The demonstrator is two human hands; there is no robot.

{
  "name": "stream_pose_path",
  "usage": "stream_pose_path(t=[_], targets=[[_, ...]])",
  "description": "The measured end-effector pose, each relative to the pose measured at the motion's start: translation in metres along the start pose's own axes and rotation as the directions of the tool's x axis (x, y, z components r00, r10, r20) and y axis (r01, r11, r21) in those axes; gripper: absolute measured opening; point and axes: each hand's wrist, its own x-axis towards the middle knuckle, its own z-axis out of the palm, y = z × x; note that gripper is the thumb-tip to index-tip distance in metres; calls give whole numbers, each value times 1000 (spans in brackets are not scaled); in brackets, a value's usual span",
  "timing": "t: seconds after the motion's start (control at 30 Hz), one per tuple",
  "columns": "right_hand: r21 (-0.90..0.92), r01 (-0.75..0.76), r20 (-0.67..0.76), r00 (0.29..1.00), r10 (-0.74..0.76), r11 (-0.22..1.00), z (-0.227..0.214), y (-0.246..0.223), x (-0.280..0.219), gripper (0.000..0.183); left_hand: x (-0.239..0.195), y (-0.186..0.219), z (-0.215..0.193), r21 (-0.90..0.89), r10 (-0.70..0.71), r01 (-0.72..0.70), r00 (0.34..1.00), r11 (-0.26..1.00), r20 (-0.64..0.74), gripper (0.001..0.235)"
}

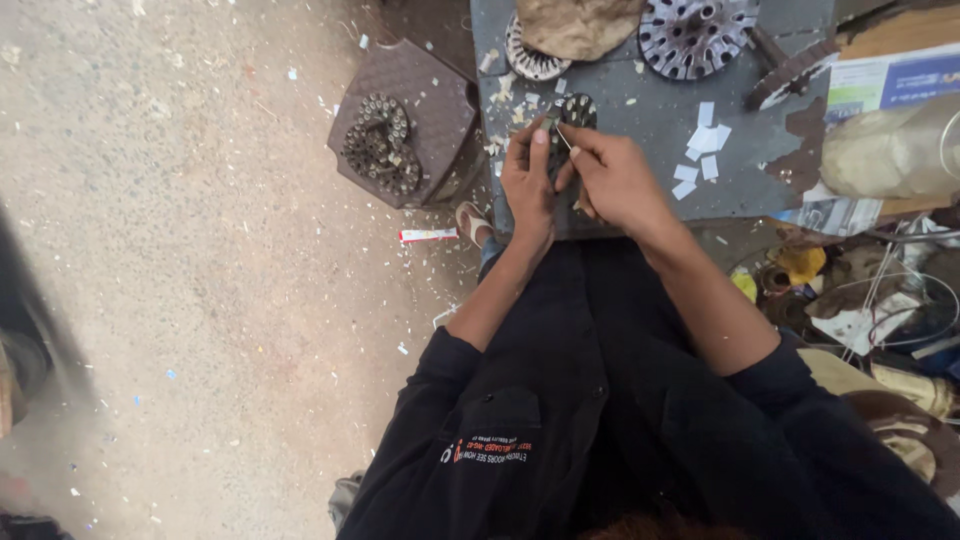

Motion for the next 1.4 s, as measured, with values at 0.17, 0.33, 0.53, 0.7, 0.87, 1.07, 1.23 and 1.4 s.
stream_pose_path(t=[0.17,0.33,0.53,0.7,0.87,1.07,1.23,1.4], targets=[[-527,530,-203,681,-704,665,35,9,-5,44,-2,9,10,-14,77,-76,995,997,58,36],[-324,356,-163,892,-422,877,16,0,-11,40,-6,19,2,2,-76,76,997,997,-5,38],[-270,169,-24,983,-182,948,-5,-14,-8,40,-4,6,0,-23,60,-60,998,998,20,38],[-602,496,-158,694,-702,626,30,4,-10,44,-7,0,-2,63,122,-121,992,991,-13,36],[-605,500,-73,740,-669,619,8,12,-9,37,-5,6,-3,37,176,-175,984,984,-9,33],[-823,493,191,708,-680,282,-42,-4,1,40,-8,-2,-9,87,228,-222,972,971,-56,30],[-601,605,355,788,-503,522,-55,-18,42,31,-8,-8,-23,177,254,-240,965,955,-64,34],[-387,540,219,841,-494,748,-44,10,28,33,-9,11,-18,183,271,-271,962,945,28,36]])
